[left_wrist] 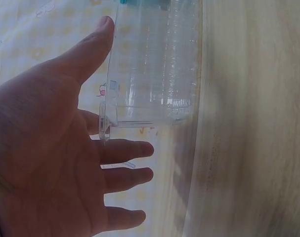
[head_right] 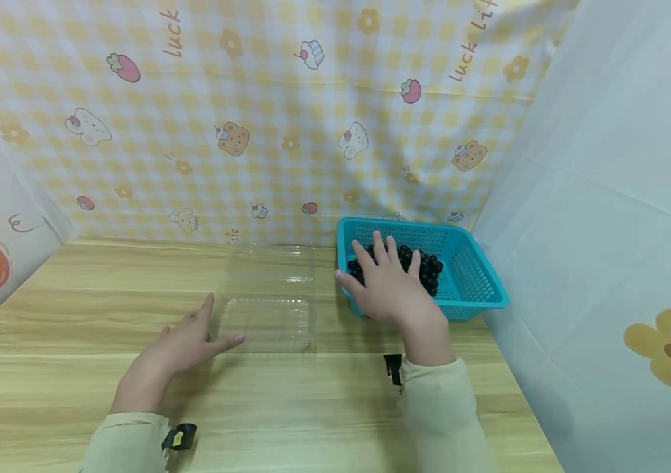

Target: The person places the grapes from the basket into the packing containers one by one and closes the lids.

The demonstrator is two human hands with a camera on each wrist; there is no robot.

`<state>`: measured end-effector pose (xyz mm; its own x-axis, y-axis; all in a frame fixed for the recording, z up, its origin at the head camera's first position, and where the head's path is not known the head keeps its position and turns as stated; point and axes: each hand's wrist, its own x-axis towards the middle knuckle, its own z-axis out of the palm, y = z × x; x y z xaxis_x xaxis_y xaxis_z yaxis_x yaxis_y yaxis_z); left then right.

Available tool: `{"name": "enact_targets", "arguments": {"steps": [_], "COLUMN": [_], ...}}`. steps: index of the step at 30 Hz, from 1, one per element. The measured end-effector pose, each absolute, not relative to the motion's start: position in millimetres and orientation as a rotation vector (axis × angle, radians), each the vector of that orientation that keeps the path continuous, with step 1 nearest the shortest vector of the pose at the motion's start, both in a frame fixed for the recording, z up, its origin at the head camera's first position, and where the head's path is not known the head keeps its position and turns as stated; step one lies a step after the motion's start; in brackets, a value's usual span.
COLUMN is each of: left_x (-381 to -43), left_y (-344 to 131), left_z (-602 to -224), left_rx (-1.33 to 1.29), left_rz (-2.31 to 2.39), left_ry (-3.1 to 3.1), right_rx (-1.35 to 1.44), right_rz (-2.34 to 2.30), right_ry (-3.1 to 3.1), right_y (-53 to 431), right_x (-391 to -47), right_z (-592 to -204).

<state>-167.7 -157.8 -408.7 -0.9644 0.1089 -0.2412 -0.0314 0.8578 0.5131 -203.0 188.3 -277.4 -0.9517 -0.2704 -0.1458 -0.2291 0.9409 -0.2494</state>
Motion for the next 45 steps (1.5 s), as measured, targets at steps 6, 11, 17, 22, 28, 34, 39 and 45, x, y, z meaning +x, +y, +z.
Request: {"name": "enact_targets", "arguments": {"steps": [6, 11, 17, 22, 28, 34, 39, 45], "left_x": [-166.2, -165.6, -168.7, -172.1, -173.3, -173.6, -174.5, -174.7], "left_y": [-159.7, -160.5, -159.5, -161.3, -164.3, -164.4, -164.0, -164.0], "left_z": [-410.1, -412.8, -414.2, -415.3, -417.2, -418.7, -417.9, -416.1], "left_rx": [0.046, 0.057, 0.092, 0.092, 0.077, 0.069, 0.077, 0.087], "left_rz": [0.855, 0.934, 0.915, 0.894, 0.883, 0.896, 0.884, 0.877], "left_ry": [2.707, 2.66, 2.671, 2.674, 2.673, 2.669, 2.67, 2.66], "right_rx": [-0.368, -0.377, -0.371, -0.423, -0.439, -0.433, -0.474, -0.484], "right_rz": [-0.273, -0.201, -0.144, -0.134, -0.084, 0.033, 0.061, 0.145], "right_ry": [2.908, 2.888, 2.831, 2.764, 2.683, 2.625, 2.562, 2.548], "right_y": [202.5, 211.5, 216.8, 215.4, 213.5, 218.3, 222.0, 223.5], "right_x": [-217.4, -231.5, -255.3, -276.4, -297.5, -317.0, -330.3, -338.7], "right_z": [-255.3, -238.7, -228.7, -229.7, -233.6, -250.1, -277.9, -310.0]}}
